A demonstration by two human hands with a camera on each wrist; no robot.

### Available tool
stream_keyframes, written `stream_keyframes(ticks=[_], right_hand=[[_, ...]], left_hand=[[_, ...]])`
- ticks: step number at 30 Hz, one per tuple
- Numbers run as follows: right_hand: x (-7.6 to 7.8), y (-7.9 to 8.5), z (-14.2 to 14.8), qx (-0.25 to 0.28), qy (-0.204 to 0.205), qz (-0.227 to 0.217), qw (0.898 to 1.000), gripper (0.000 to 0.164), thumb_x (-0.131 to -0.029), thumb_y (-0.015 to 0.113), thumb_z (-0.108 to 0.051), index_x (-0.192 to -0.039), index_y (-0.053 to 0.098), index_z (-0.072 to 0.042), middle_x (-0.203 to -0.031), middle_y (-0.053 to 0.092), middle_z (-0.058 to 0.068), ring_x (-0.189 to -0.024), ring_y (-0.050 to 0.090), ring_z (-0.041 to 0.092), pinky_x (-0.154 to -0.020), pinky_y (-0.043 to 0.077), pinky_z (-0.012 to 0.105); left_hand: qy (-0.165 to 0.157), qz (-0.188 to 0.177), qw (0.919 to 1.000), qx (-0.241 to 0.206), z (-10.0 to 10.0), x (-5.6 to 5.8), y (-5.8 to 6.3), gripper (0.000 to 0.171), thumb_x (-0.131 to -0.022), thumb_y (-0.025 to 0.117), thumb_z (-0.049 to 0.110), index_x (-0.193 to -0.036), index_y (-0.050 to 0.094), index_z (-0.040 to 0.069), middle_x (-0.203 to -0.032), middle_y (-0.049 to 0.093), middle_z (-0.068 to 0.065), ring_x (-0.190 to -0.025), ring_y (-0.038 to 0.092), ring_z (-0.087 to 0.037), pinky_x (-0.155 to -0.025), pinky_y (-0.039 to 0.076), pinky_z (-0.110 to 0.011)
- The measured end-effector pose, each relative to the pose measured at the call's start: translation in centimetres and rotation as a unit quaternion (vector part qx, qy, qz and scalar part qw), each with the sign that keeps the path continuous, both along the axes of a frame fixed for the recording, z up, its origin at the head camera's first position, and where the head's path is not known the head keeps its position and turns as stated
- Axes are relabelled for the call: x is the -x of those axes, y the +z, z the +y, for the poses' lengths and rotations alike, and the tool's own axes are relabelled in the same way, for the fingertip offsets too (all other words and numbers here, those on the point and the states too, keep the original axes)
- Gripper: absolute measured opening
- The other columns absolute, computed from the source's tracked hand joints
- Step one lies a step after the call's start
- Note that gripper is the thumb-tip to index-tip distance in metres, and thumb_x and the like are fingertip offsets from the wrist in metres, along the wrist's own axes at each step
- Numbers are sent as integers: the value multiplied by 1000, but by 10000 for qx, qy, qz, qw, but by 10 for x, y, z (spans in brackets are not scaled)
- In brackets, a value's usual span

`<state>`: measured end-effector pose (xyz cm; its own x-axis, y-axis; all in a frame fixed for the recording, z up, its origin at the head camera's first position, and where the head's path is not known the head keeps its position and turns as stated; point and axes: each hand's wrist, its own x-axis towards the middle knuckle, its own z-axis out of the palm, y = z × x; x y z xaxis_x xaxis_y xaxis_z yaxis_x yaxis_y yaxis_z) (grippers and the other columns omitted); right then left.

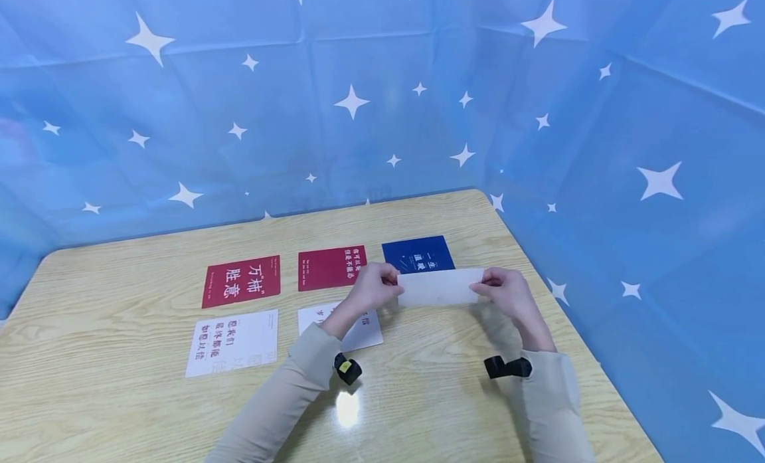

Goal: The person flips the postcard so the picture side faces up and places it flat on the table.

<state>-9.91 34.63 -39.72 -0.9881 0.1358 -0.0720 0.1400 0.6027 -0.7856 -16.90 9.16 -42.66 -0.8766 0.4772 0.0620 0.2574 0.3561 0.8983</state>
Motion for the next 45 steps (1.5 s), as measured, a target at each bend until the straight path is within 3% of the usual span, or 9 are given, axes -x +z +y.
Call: stream_keyframes(ticks=[7,11,14,19,22,25,30,36,45], right_hand=[[-4,0,7,101,-11,322,9994,25,-84,70,-12,-89,61,11,-72,63,-10,-68,54,6,-61,47,24],[-6,0,11,212,152,533,9982,22,-85,67,-4,-99,65,13,-82,65,-17,-75,56,-3,-65,47,17],[-6,-1,15,608,288,603,9959,17,-87,60,4,-100,66,13,-89,65,-19,-81,59,-5,-68,50,15],[-7,-2,20,1114,451,574,9911,23,-92,48,4,-95,71,5,-95,69,-4,-85,60,-3,-71,53,20],[-8,-3,21,1006,420,462,9930,23,-94,48,-1,-96,71,4,-93,68,-8,-84,59,-3,-69,52,19],[-8,-5,20,956,287,344,9944,20,-93,56,-9,-100,69,4,-89,66,-17,-80,57,-2,-66,49,18],[-7,-12,17,1028,197,452,9935,30,-84,70,-10,-107,64,8,-86,67,-15,-76,60,0,-64,48,18],[-6,-14,13,562,104,752,9955,34,-83,70,-6,-110,60,12,-88,64,-13,-74,59,0,-62,48,17],[-5,-16,11,428,2,916,9949,32,-82,69,-2,-110,61,12,-91,62,-19,-76,59,-3,-62,49,15]], left_hand=[[74,-284,9991,-296,-1,-2,1,8,-81,68,-2,-88,73,-2,-83,68,-7,-70,54,-10,-60,47,-18],[139,-611,9970,-448,-3,-2,0,13,-85,63,0,-90,75,2,-90,69,-3,-74,55,-11,-58,46,-19],[238,-830,9945,-587,-3,-2,-1,15,-86,61,3,-89,75,6,-93,68,0,-77,54,-12,-58,45,-20],[332,-884,9932,-684,-2,-1,-2,13,-87,63,8,-91,76,8,-95,69,0,-76,56,-11,-60,47,-20],[370,-896,9926,-737,-1,-2,-3,11,-85,67,9,-92,75,8,-95,69,-1,-76,58,-10,-61,48,-20],[381,-882,9919,-826,0,-3,-4,11,-83,69,6,-93,74,6,-94,69,-2,-76,59,-9,-62,50,-19],[542,-964,9889,-991,1,-5,-6,21,-78,71,1,-99,70,3,-94,68,-5,-77,61,-9,-67,51,-20],[868,-998,9867,-942,6,-7,-9,32,-75,73,-2,-106,69,3,-99,67,-5,-77,62,-9,-66,52,-20],[919,-710,9888,-938,9,-10,-10,32,-73,73,-4,-104,68,-1,-95,68,-8,-72,63,-9,-62,51,-19]])
